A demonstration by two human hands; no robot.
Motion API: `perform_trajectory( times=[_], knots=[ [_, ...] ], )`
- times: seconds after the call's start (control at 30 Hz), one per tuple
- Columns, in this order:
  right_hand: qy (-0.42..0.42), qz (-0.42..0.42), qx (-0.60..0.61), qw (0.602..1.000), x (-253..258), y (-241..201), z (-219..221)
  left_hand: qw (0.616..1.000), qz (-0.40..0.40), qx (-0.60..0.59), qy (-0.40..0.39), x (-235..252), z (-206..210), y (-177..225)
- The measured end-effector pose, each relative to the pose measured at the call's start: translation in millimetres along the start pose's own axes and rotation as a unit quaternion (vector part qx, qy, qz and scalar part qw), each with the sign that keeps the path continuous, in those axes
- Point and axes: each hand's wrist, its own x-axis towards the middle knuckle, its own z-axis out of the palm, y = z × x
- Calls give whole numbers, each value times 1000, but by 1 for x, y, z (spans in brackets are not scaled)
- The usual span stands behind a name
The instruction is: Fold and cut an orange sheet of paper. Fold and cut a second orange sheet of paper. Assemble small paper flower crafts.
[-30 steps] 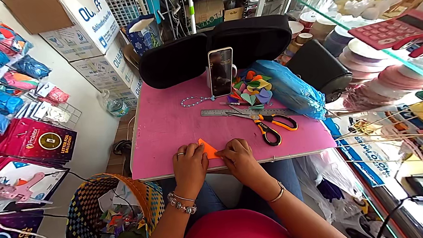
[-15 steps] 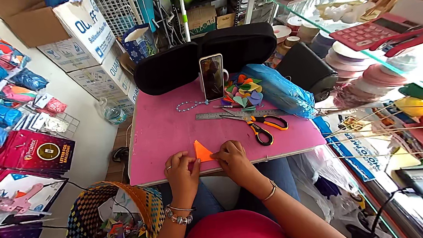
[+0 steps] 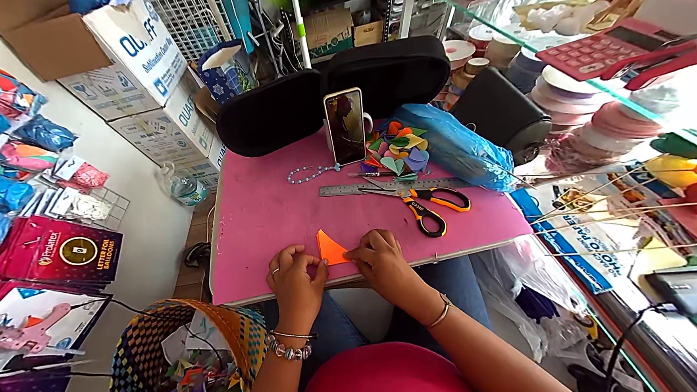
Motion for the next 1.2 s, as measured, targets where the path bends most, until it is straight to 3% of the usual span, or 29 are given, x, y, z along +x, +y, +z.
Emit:
perform_trajectory(
  times=[0.37,0.67,0.87,1.03,1.2],
  knots=[
    [-4,-1,10,1000,0,0,-1,993,-43,34,-105,11,-17,7],
    [-6,3,12,1000,1,0,-1,998,3,-23,-59,4,-11,-9],
    [-10,4,10,1000,1,0,-1,999,-18,-14,-47,4,-10,-1],
    [-9,-1,4,1000,1,1,-1,989,123,60,56,-6,8,-5],
    [-5,-21,18,1000,0,3,-2,956,248,157,26,-12,12,-21]
  ],
)
